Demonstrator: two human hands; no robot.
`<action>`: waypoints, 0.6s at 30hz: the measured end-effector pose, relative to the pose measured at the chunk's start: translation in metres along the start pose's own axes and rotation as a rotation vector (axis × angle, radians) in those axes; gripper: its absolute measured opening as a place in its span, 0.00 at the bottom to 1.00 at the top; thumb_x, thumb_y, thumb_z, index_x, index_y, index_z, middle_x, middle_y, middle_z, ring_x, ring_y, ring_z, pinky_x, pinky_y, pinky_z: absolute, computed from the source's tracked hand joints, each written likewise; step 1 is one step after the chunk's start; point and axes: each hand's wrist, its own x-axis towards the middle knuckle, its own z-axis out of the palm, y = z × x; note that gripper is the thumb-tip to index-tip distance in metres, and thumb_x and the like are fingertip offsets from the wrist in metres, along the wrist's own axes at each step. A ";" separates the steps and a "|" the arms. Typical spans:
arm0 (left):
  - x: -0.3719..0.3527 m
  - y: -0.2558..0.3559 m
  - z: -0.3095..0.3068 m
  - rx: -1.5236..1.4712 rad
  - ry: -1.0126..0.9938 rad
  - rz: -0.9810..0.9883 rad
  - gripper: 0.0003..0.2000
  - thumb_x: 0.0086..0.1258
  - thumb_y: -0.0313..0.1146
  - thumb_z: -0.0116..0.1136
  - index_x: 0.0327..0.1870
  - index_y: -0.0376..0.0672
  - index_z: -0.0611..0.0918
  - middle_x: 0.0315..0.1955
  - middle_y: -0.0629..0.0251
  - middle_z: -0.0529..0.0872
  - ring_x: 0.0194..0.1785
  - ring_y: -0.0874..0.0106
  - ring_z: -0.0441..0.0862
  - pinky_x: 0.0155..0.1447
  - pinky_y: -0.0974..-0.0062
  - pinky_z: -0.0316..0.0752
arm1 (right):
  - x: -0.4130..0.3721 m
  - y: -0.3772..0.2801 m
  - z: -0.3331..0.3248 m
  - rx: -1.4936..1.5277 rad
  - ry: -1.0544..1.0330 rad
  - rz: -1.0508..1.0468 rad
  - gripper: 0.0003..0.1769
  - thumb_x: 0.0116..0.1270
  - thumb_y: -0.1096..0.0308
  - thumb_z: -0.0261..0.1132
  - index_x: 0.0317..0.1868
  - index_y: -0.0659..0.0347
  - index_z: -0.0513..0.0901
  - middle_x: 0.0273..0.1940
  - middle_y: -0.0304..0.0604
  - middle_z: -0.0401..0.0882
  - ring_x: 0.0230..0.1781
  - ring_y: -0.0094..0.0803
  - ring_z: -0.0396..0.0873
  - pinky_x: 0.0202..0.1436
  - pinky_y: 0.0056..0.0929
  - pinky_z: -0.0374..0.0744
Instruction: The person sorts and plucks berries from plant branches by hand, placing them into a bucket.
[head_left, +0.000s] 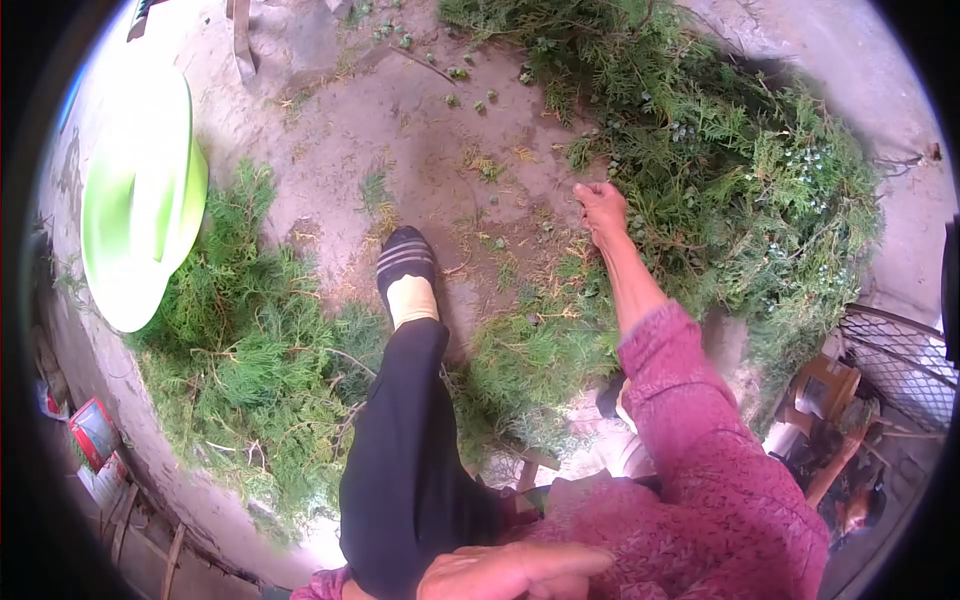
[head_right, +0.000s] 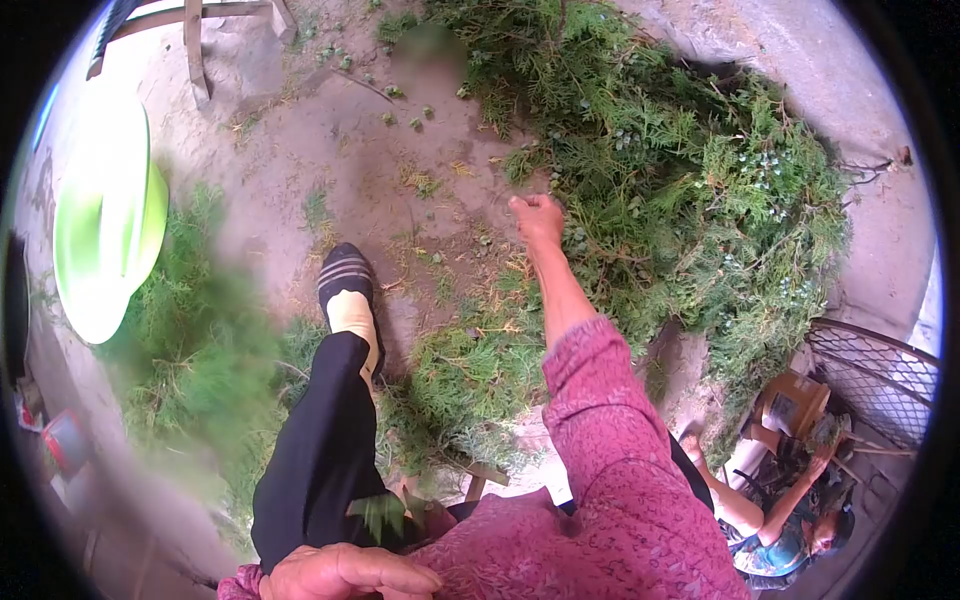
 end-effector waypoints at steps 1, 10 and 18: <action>0.001 -0.001 -0.001 0.000 0.006 -0.004 0.16 0.56 0.20 0.59 0.46 0.26 0.75 0.23 0.65 0.77 0.22 0.80 0.71 0.26 0.84 0.65 | 0.010 0.008 0.004 0.000 -0.005 0.005 0.08 0.59 0.67 0.64 0.33 0.62 0.75 0.24 0.38 0.74 0.24 0.20 0.73 0.19 0.18 0.68; 0.004 -0.001 -0.006 0.108 -0.070 0.084 0.15 0.56 0.24 0.61 0.45 0.30 0.77 0.21 0.65 0.76 0.21 0.78 0.72 0.26 0.82 0.65 | 0.013 0.030 -0.014 0.605 -0.260 0.249 0.03 0.61 0.73 0.59 0.36 0.58 0.75 0.24 0.35 0.68 0.22 0.23 0.68 0.20 0.19 0.67; 0.005 -0.002 -0.005 0.186 -0.088 0.100 0.14 0.56 0.27 0.61 0.42 0.30 0.78 0.20 0.64 0.77 0.21 0.76 0.73 0.25 0.82 0.66 | -0.018 0.032 -0.022 0.785 -0.258 0.154 0.08 0.56 0.73 0.63 0.37 0.61 0.74 0.27 0.41 0.74 0.27 0.28 0.76 0.24 0.22 0.74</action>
